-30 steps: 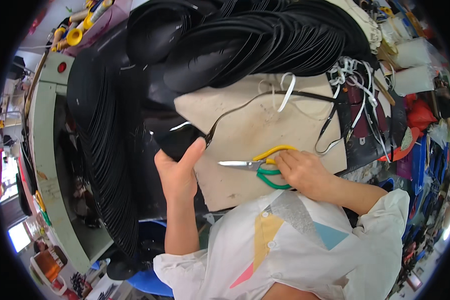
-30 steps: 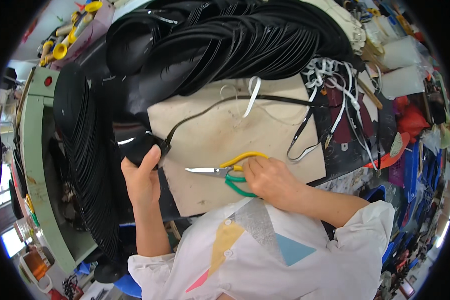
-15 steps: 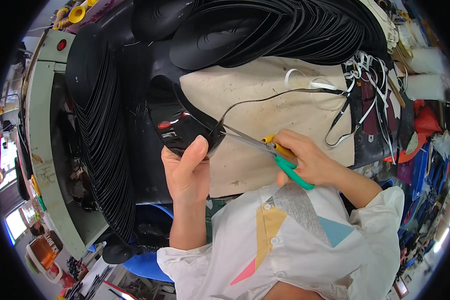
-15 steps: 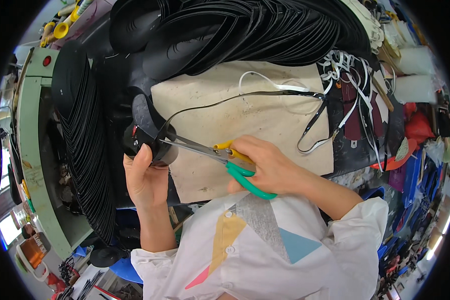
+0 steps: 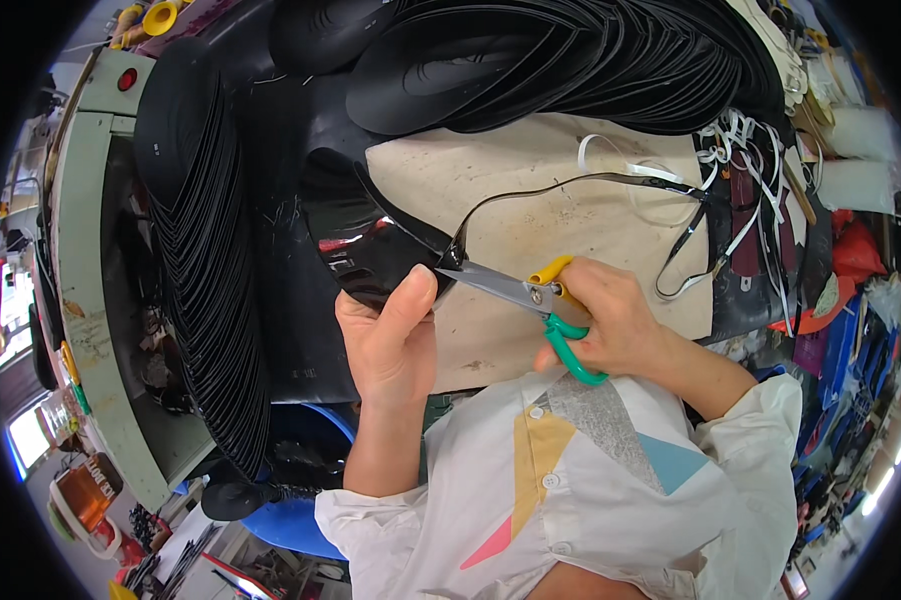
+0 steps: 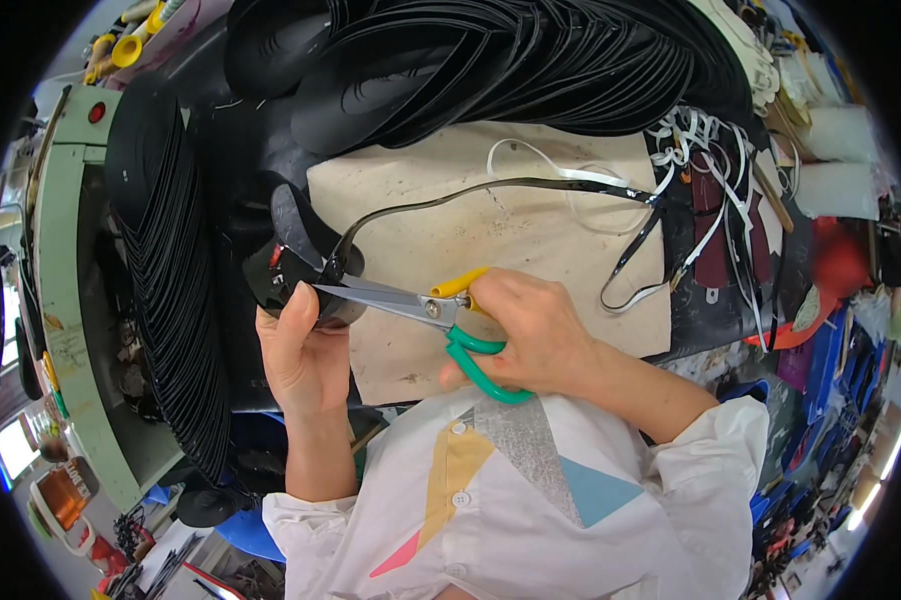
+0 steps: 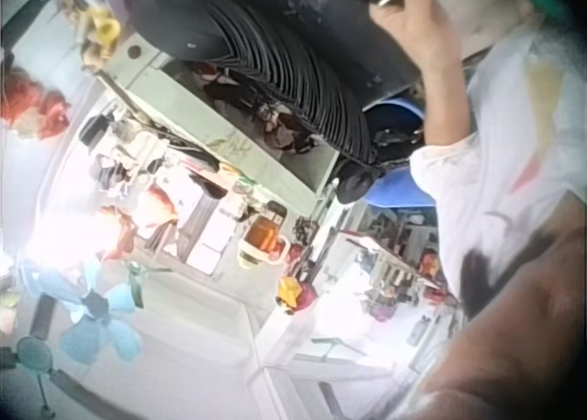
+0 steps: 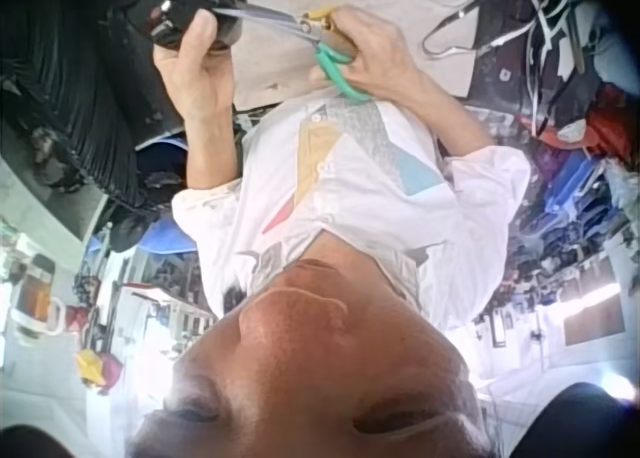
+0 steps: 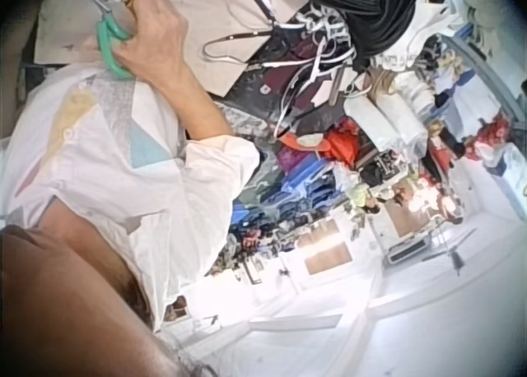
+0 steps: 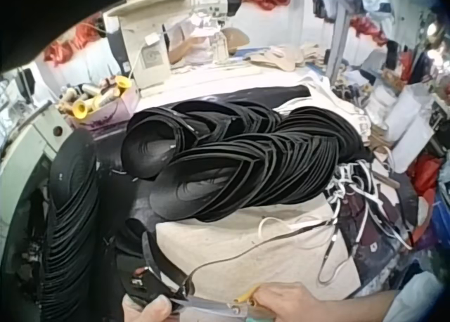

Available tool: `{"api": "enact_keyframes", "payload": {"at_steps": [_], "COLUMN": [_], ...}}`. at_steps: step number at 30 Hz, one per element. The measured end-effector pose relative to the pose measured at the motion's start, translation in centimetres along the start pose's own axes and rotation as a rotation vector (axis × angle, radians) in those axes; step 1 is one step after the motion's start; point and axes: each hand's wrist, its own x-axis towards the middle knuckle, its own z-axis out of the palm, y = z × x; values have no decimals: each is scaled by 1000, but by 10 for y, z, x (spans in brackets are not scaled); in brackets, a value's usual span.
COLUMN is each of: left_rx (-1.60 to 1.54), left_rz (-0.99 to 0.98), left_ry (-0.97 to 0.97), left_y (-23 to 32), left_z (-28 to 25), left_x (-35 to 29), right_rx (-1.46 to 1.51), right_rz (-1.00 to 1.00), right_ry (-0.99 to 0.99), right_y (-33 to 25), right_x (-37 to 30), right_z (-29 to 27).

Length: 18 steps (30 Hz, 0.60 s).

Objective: Trimming excess material from black shoe components using scissors.

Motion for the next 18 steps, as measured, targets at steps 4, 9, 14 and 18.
{"api": "enact_keyframes", "payload": {"at_steps": [4,9,14,18], "left_rx": [-27,7,666,1631], "left_rz": [-16,-30,482,1017], "left_ry": [1,127,10,154], "left_y": [-3,6,42,126], "left_z": [-2,11,1,-19], "left_x": [2,4,20,100], "right_rx": [-14,24,-103,-369], "right_rz": [13,46,144,84], "right_ry": [18,-42,-62,-102], "right_y": [0,-2,0,-2], "right_x": [0,6,-2,-10], "right_z": [0,-3,-2,1]}}
